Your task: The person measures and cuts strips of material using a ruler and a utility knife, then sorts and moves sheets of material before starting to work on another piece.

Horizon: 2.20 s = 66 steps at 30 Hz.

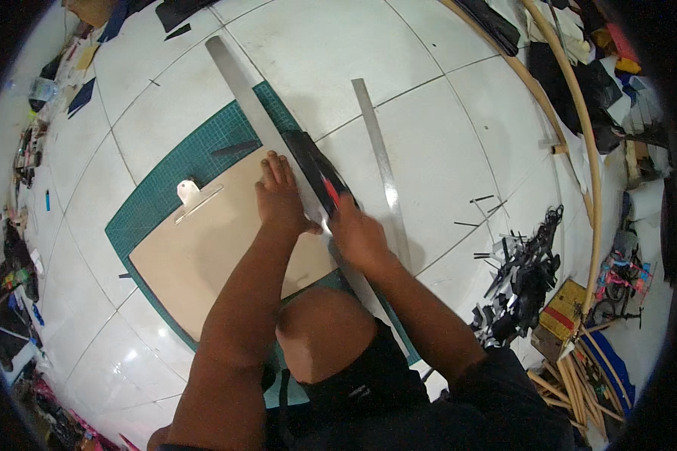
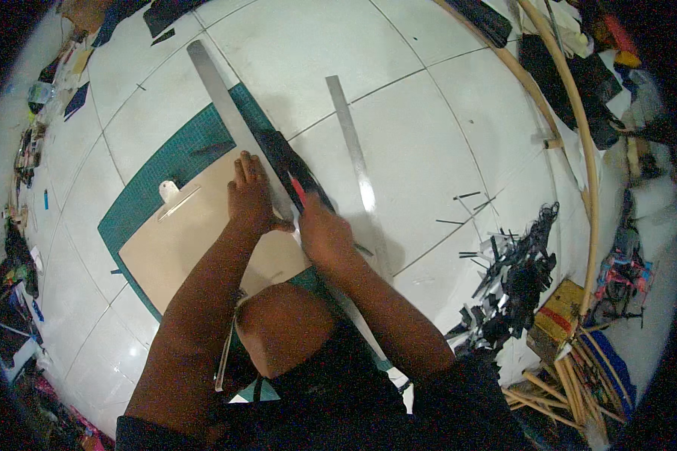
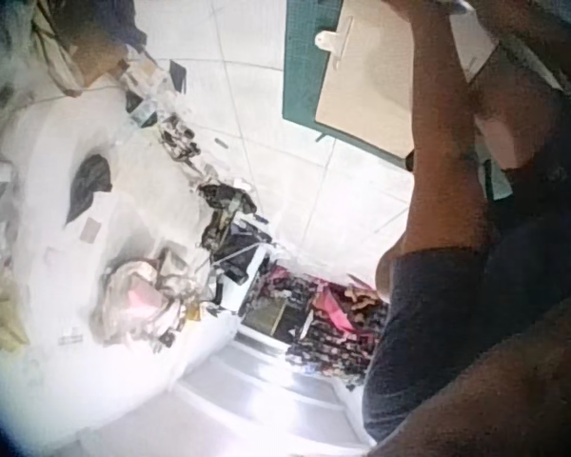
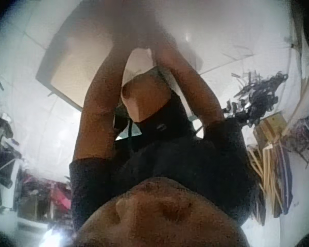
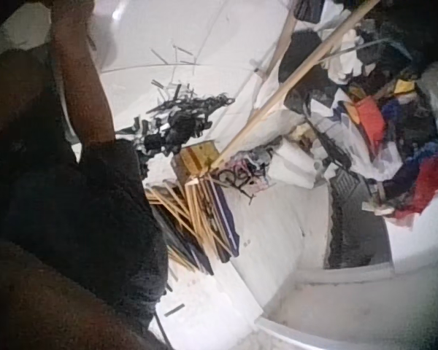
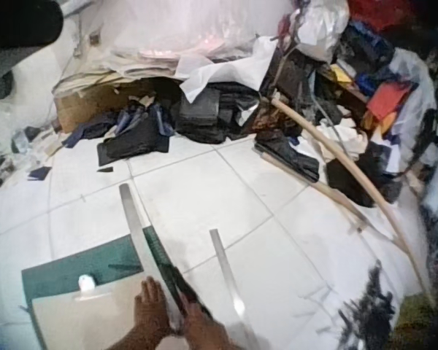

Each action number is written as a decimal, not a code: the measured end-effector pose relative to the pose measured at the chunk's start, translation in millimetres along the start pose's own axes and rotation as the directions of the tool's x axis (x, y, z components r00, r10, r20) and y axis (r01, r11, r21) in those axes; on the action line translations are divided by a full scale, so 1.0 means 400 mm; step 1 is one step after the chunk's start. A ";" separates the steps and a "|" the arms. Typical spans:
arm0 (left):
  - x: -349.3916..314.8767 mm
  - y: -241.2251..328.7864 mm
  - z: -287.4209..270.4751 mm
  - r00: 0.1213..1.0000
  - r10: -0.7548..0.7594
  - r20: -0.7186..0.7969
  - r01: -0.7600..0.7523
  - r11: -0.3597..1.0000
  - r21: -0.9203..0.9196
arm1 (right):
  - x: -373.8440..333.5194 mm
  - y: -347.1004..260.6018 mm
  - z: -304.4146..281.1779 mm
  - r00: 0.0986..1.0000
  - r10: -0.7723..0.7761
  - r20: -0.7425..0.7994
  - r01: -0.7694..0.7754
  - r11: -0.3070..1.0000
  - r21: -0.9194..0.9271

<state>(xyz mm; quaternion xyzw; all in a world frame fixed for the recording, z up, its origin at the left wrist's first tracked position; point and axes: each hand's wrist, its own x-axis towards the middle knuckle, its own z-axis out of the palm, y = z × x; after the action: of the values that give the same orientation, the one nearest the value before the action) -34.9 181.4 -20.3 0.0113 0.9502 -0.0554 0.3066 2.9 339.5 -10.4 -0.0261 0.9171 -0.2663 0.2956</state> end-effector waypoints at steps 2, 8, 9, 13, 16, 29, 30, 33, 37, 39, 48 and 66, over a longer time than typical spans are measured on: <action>0.007 -0.008 0.016 1.000 -0.015 0.001 0.015 1.000 0.012 | 0.111 -0.082 0.002 0.997 -0.061 -0.045 0.059 0.998 -0.034; -0.006 -0.010 0.004 1.000 0.003 -0.002 -0.003 1.000 0.004 | 0.228 -0.197 -0.003 0.993 -0.113 -0.029 0.110 0.991 -0.069; -0.005 -0.012 -0.001 1.000 0.005 0.005 -0.005 1.000 -0.005 | 0.234 -0.203 -0.003 0.992 -0.127 -0.012 0.126 0.989 -0.082; -0.002 -0.004 0.000 0.999 -0.016 0.052 0.015 1.000 0.008 | 0.235 -0.183 -0.019 0.995 -0.076 0.060 0.080 0.995 -0.057; 0.017 0.000 0.023 0.999 -0.041 0.016 0.040 0.996 0.076 | 0.127 -0.103 -0.023 0.989 -0.064 0.133 0.071 0.997 -0.044; 0.000 -0.004 -0.007 0.999 -0.026 0.031 0.025 1.000 0.002 | -0.433 0.272 0.050 0.841 0.370 0.395 -0.314 0.928 -0.202; 0.002 -0.006 -0.010 0.999 -0.024 0.025 0.024 1.000 0.001 | -0.436 0.263 0.042 0.857 0.347 0.380 -0.295 0.936 -0.189; -0.003 -0.010 0.005 1.000 0.001 0.014 -0.001 1.000 0.002 | -0.412 0.207 -0.007 0.907 0.275 0.319 -0.242 0.960 -0.141; -0.007 -0.013 0.005 1.000 -0.014 0.002 0.014 1.000 -0.006 | -0.177 0.043 -0.060 0.974 0.129 0.185 -0.128 0.992 -0.014; -0.002 -0.001 -0.012 0.999 -0.035 0.035 0.033 0.998 0.056 | -0.031 -0.003 -0.037 0.991 0.095 0.099 -0.095 0.995 -0.001; 0.000 -0.011 -0.010 0.999 0.009 0.053 -0.011 1.000 0.026 | 0.222 -0.186 -0.011 0.993 -0.114 -0.001 0.114 0.993 -0.026; -0.006 0.002 0.008 1.000 -0.011 0.020 0.010 0.999 0.051 | -0.418 0.261 0.059 0.872 0.324 0.368 -0.283 0.945 -0.161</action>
<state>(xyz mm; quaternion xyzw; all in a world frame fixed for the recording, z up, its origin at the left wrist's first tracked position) -31.0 181.8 -21.6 0.0136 0.9453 -0.0813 0.3157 165.3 452.1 9.2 0.0507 0.8448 -0.1587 0.5084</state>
